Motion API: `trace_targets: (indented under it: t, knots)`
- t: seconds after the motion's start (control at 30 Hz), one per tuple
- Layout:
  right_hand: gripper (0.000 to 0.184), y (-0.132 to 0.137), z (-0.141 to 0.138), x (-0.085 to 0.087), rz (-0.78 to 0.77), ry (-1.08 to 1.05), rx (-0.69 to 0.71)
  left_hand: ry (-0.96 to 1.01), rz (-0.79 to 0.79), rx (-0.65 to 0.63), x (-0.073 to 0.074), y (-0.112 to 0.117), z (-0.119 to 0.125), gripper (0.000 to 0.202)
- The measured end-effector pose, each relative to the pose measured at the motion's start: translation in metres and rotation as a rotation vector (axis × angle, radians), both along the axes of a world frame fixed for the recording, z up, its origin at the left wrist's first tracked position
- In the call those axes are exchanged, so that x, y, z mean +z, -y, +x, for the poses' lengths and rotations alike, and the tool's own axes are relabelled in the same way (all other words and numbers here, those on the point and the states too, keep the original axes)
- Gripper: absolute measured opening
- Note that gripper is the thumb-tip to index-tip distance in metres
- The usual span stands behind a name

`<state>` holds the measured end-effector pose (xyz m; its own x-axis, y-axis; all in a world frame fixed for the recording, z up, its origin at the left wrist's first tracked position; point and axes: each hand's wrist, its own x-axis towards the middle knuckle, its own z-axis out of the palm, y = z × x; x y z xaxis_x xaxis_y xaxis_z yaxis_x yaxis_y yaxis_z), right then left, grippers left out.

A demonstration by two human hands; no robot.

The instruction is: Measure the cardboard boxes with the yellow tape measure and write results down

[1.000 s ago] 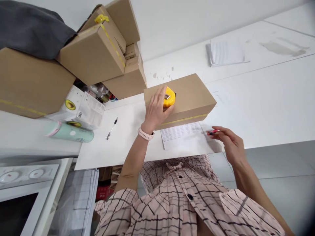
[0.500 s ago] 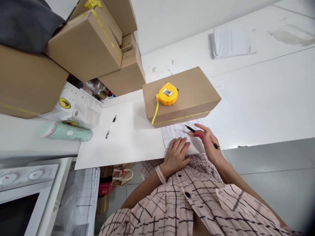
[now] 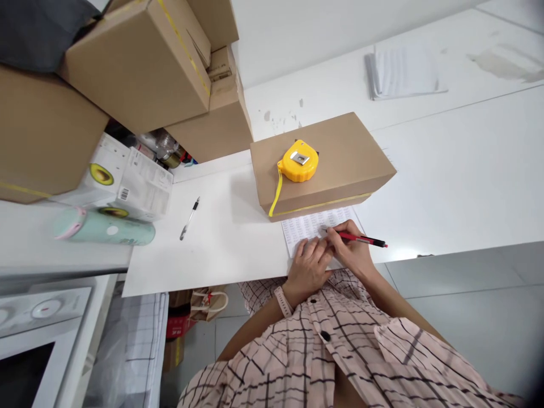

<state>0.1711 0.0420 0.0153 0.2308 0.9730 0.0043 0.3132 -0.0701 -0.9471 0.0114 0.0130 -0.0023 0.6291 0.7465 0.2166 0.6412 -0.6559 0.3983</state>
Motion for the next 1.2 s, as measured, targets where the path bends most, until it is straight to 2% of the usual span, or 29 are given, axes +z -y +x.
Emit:
trace_targets:
  t: [0.17,0.33,1.2]
  knots:
    - [0.029,-0.0028,-0.0017,-0.0059,0.066,0.050,-0.059,-0.102,0.166,0.012,-0.0052,-0.0001,-0.0010,0.056]
    - [0.028,-0.0028,-0.0008,-0.0070,0.060,0.100,-0.024,-0.160,0.284,0.023,-0.0093,0.0002,-0.0015,0.058]
    - [0.028,-0.0050,-0.0029,-0.0030,0.053,0.135,-0.019,-0.134,0.268,0.022,-0.0101,0.0001,-0.0010,0.060]
